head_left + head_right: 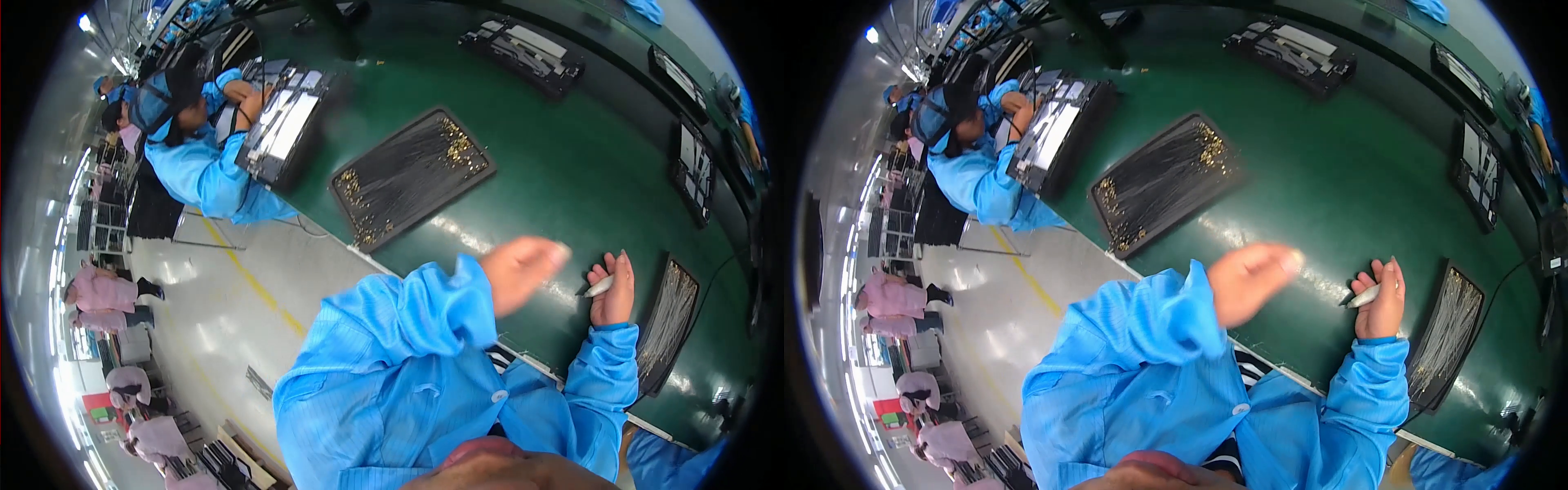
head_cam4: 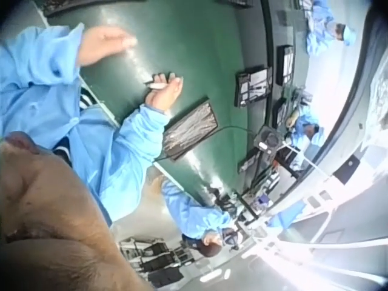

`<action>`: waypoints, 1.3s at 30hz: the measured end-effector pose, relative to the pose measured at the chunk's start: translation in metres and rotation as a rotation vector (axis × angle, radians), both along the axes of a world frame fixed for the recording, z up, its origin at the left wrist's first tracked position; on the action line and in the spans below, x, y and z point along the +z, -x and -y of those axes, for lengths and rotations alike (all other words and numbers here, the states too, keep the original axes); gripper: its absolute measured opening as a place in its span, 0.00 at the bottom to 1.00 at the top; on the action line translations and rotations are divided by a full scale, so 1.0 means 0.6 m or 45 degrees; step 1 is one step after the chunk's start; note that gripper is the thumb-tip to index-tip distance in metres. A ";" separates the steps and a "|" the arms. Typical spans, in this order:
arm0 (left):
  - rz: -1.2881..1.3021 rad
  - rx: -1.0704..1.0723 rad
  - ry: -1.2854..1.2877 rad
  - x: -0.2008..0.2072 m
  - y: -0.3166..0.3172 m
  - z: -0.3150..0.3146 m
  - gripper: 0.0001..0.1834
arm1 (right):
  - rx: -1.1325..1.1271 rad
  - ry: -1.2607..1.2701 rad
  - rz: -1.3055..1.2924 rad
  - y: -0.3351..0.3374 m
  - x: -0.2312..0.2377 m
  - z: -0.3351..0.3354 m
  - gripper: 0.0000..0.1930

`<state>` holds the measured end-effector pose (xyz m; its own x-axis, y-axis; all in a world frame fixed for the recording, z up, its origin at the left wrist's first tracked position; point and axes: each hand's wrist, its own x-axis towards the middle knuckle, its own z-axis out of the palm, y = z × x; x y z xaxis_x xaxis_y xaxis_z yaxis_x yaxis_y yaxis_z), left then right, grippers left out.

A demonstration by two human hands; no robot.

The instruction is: The person assembles internal components, a battery, and a ribbon cable into an electronic device, using a plastic tool to manipulate the parts.

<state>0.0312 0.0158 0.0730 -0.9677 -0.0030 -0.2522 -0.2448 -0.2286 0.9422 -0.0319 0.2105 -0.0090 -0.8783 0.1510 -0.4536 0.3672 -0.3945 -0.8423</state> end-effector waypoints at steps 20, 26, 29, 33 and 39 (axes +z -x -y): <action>-0.086 -1.444 -1.285 0.170 -0.084 -0.033 0.13 | 0.028 -0.019 -0.080 0.000 -0.009 -0.009 0.20; -0.115 -1.472 -1.329 0.180 -0.090 -0.026 0.12 | 0.030 -0.053 -0.091 -0.003 -0.008 -0.012 0.23; -0.229 -1.349 -1.285 0.173 -0.096 -0.012 0.13 | 0.060 -0.058 -0.088 -0.004 -0.009 -0.010 0.23; -0.289 -1.322 -1.049 0.176 -0.104 0.007 0.14 | 0.071 -0.069 -0.088 -0.003 -0.013 -0.008 0.23; -0.408 -1.489 -1.066 0.178 -0.090 -0.005 0.16 | 0.015 -0.100 -0.093 -0.003 -0.005 -0.010 0.24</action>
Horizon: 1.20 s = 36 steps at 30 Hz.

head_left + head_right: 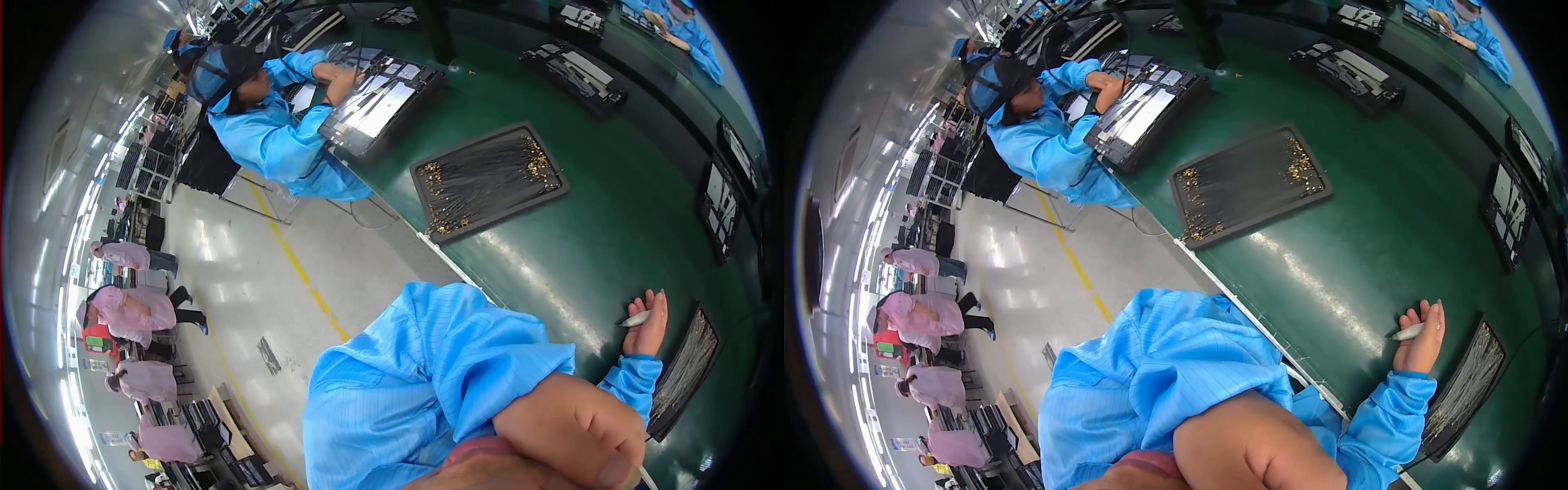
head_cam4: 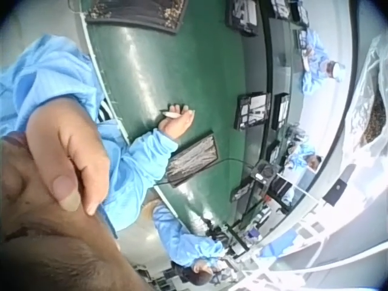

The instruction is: The person assembles internal components, a battery, and a ribbon cable into an electronic device, using a plastic tool to manipulate the parts.

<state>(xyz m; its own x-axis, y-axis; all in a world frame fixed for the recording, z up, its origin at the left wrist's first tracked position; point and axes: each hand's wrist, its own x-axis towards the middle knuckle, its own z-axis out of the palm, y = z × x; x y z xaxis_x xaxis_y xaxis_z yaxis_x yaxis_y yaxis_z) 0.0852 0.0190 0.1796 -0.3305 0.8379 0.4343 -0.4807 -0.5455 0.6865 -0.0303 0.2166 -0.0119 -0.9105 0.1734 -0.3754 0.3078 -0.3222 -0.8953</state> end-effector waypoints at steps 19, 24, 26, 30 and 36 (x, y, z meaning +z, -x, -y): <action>0.162 0.189 0.116 -0.022 0.000 0.022 0.18 | 0.036 -0.008 -0.004 0.002 -0.010 0.000 0.24; 0.021 0.180 0.202 -0.052 0.008 0.033 0.18 | 0.046 -0.021 0.005 -0.001 -0.003 0.007 0.25; -0.047 0.399 0.435 -0.086 0.013 0.022 0.16 | 0.026 -0.016 0.066 0.003 -0.003 -0.002 0.24; -0.687 1.313 1.421 -0.210 0.064 0.032 0.12 | 0.084 -0.009 0.180 0.037 -0.002 -0.005 0.23; -1.137 2.078 2.047 -0.323 0.152 0.089 0.10 | -0.039 0.291 0.143 0.149 0.011 0.040 0.29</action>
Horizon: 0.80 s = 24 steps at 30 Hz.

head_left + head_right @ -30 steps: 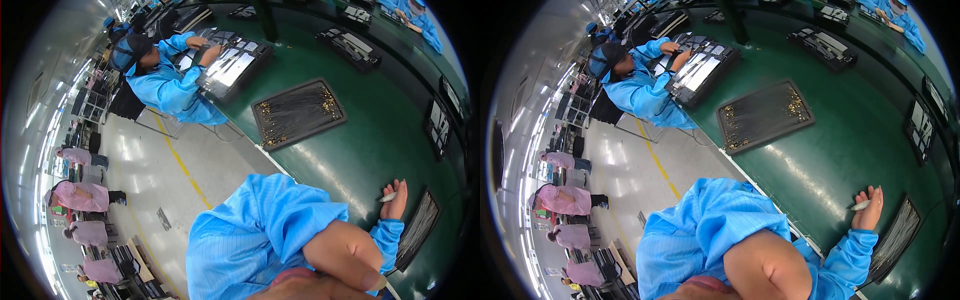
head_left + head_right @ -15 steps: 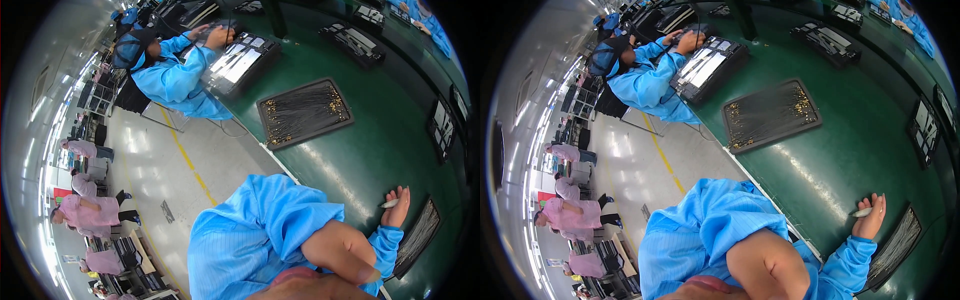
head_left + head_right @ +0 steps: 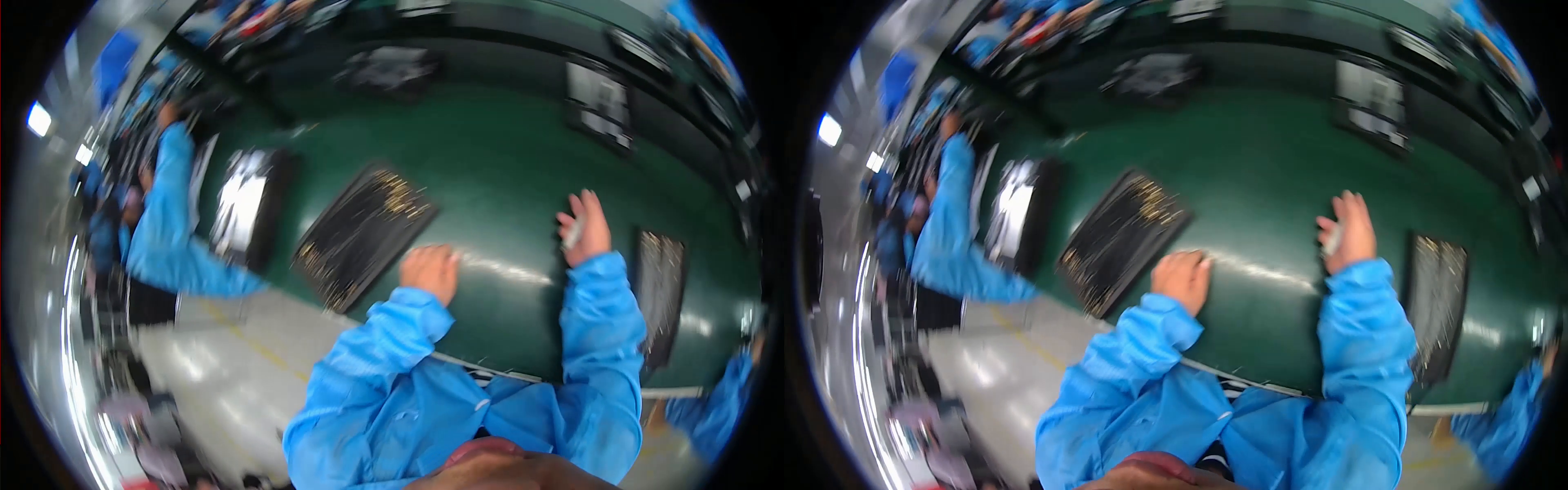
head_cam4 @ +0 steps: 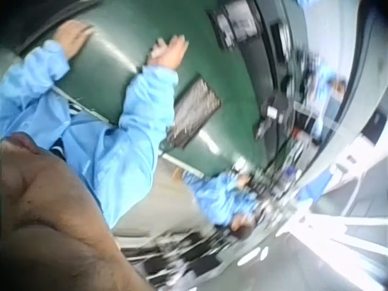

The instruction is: The person assembles internal components, a battery, and a ribbon cable into an electronic device, using a plastic tool to manipulate the parts.

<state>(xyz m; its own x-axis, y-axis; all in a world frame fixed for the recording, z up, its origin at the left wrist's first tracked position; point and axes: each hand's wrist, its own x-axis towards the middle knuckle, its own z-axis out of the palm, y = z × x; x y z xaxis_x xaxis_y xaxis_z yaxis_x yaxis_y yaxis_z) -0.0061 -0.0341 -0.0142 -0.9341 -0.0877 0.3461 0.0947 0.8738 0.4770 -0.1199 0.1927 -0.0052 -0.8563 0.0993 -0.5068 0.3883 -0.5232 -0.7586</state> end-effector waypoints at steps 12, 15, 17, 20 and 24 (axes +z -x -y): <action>0.100 0.169 0.382 -0.001 0.037 -0.043 0.17 | -0.650 0.469 0.120 0.219 0.000 -0.067 0.25; 0.167 0.167 0.392 0.000 0.040 -0.041 0.17 | -0.791 0.476 -0.003 0.240 0.001 -0.050 0.20; 0.119 0.167 0.391 0.003 0.041 -0.038 0.17 | -0.809 0.347 0.160 0.257 0.023 -0.047 0.20; 0.095 0.184 0.429 0.001 0.043 -0.043 0.16 | -0.530 0.196 0.237 0.266 0.009 -0.052 0.20; 0.038 0.182 0.439 -0.006 0.037 -0.041 0.16 | -0.263 0.200 0.211 0.201 0.008 -0.015 0.17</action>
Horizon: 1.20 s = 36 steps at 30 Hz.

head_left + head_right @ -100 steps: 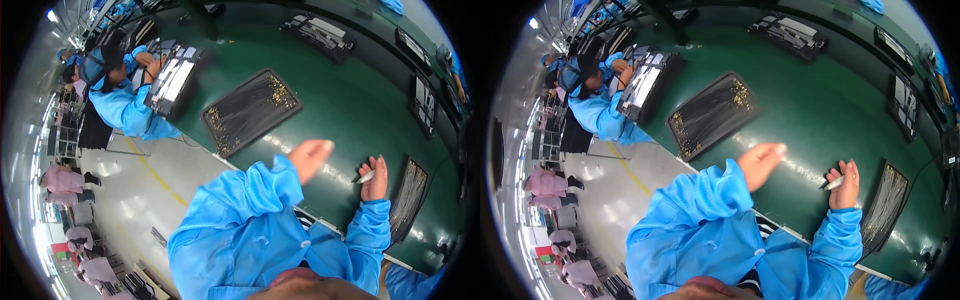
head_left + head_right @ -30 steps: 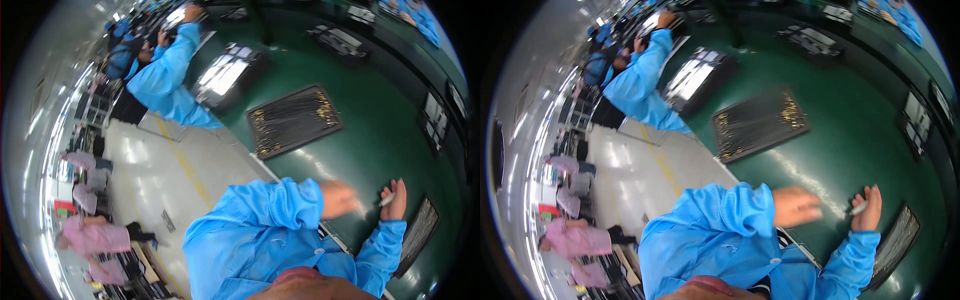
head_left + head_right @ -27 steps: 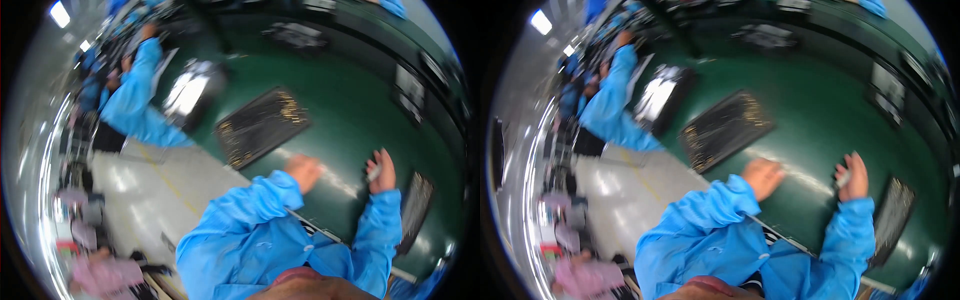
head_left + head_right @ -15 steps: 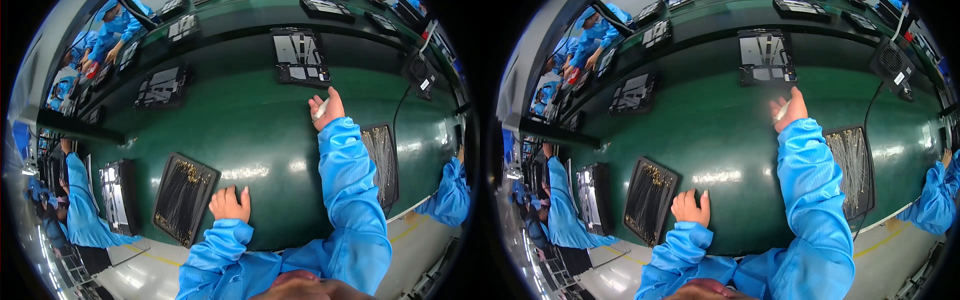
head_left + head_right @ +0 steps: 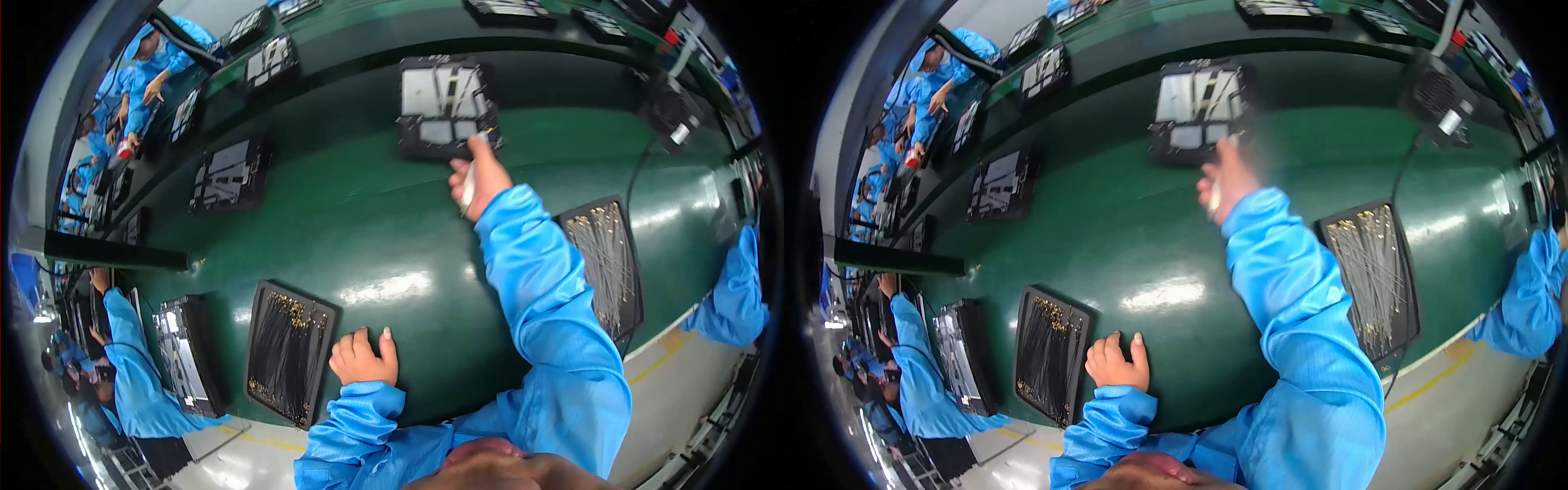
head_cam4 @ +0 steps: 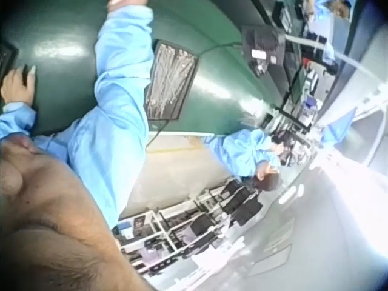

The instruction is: The person assembles internal components, a battery, and a ribbon cable into an electronic device, using a plastic tool to manipulate the parts.

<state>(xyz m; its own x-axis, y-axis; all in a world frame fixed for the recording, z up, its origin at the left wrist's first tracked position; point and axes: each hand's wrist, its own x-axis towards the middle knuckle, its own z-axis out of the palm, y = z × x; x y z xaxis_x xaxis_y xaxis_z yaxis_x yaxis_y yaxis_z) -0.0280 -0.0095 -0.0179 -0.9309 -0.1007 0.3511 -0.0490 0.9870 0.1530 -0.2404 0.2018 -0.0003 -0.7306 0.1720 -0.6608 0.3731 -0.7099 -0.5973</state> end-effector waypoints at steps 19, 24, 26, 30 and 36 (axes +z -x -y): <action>1.002 -0.133 -2.946 0.048 -0.082 -0.028 0.25 | 0.944 0.443 0.030 -0.483 0.041 0.095 0.33; 0.644 -0.127 -2.839 0.055 -0.068 -0.023 0.21 | 1.372 0.140 -0.093 -0.501 0.025 0.104 0.33; 0.702 -0.225 -2.777 0.071 -0.063 -0.015 0.20 | 1.610 0.082 -0.242 -0.512 -0.008 0.095 0.30; 0.897 -0.322 -2.610 0.078 -0.054 0.034 0.22 | 2.014 0.092 -0.337 -0.494 -0.013 0.084 0.26; 1.185 -0.241 -2.375 0.038 0.005 0.038 0.20 | 2.232 -0.292 -0.819 -0.479 0.024 0.086 0.25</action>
